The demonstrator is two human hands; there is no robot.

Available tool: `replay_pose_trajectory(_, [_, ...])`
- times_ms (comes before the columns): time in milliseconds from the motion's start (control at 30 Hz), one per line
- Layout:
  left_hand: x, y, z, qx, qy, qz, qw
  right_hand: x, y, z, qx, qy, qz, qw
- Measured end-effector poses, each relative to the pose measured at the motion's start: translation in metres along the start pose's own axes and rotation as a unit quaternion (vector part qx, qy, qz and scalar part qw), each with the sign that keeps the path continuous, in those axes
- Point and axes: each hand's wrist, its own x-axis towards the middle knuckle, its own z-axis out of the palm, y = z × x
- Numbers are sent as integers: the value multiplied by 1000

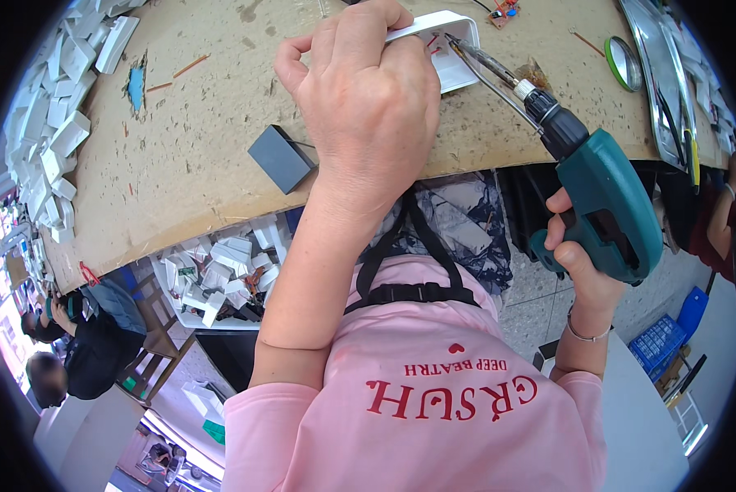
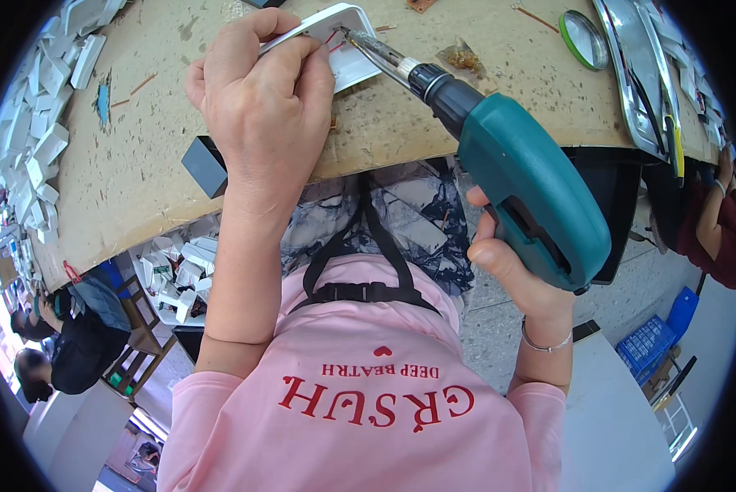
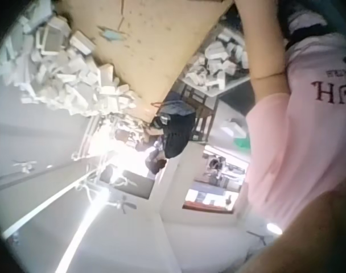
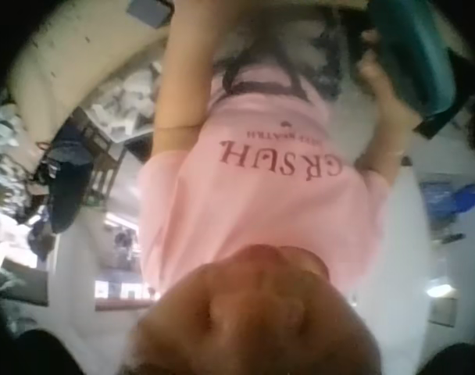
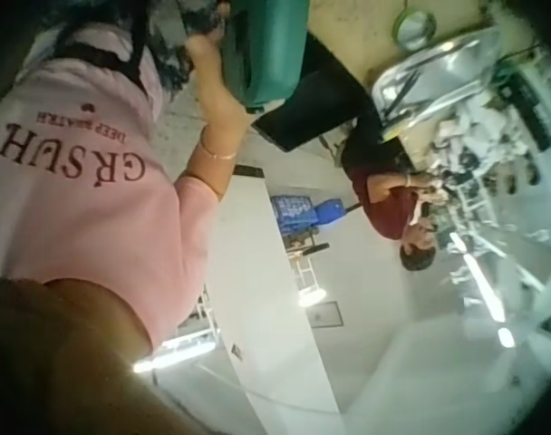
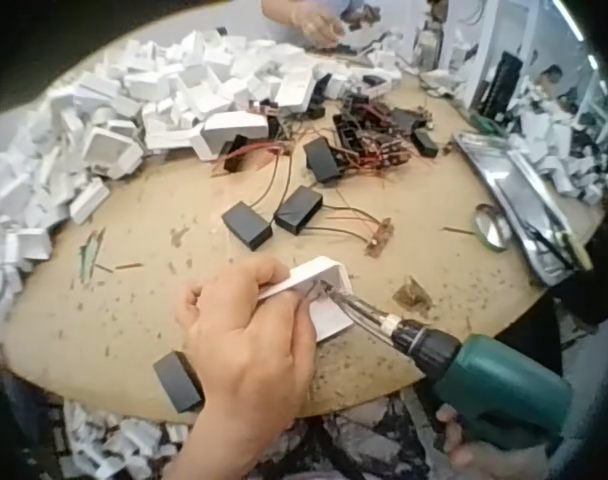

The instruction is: Soldering wires to electronic components and assembling them into plastic housings at a factory workstation.

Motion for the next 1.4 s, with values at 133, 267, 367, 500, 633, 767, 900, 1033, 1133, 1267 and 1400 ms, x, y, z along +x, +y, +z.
replay_pose_trajectory(133, [-1, 0, 0, 1, 3, -4, 1000, 3, 0, 1, -3, -1, 0, 1000])
replay_pose_trajectory(267, [0, 0, 1, 14, 5, 0, 1000, 6, 0, 1, -6, -4, -3, 1000])
replay_pose_trajectory(367, [-1, -1, 2, 7, 9, 6, 1000, 9, 1, 0, -7, -7, -3, 1000])
replay_pose_trajectory(500, [-2, -2, 2, 2, 14, 4, 1000, 9, 0, -2, -12, -7, 2, 1000])
replay_pose_trajectory(633, [-1, -1, 2, -1, 11, 2, 1000, 10, -3, -5, -32, -13, 0, 999])
replay_pose_trajectory(767, [0, -5, 5, -21, 30, 31, 999, 8, -5, -4, -68, 2, 6, 998])
replay_pose_trajectory(900, [0, -4, 5, -28, 29, 32, 999, 8, -5, -7, -142, 0, -53, 988])
replay_pose_trajectory(1033, [0, -4, 6, -30, 25, 35, 999, 8, -10, -3, -146, 23, -39, 988])
replay_pose_trajectory(1133, [1, -4, 5, -16, 29, 42, 999, 8, -9, -3, -157, 11, -51, 986])
replay_pose_trajectory(1267, [2, -3, 3, 7, 10, 41, 999, 7, -9, -3, -125, 5, -44, 991])
replay_pose_trajectory(1400, [3, -5, 4, 2, 22, 47, 999, 7, -8, -1, -75, -4, -41, 996])
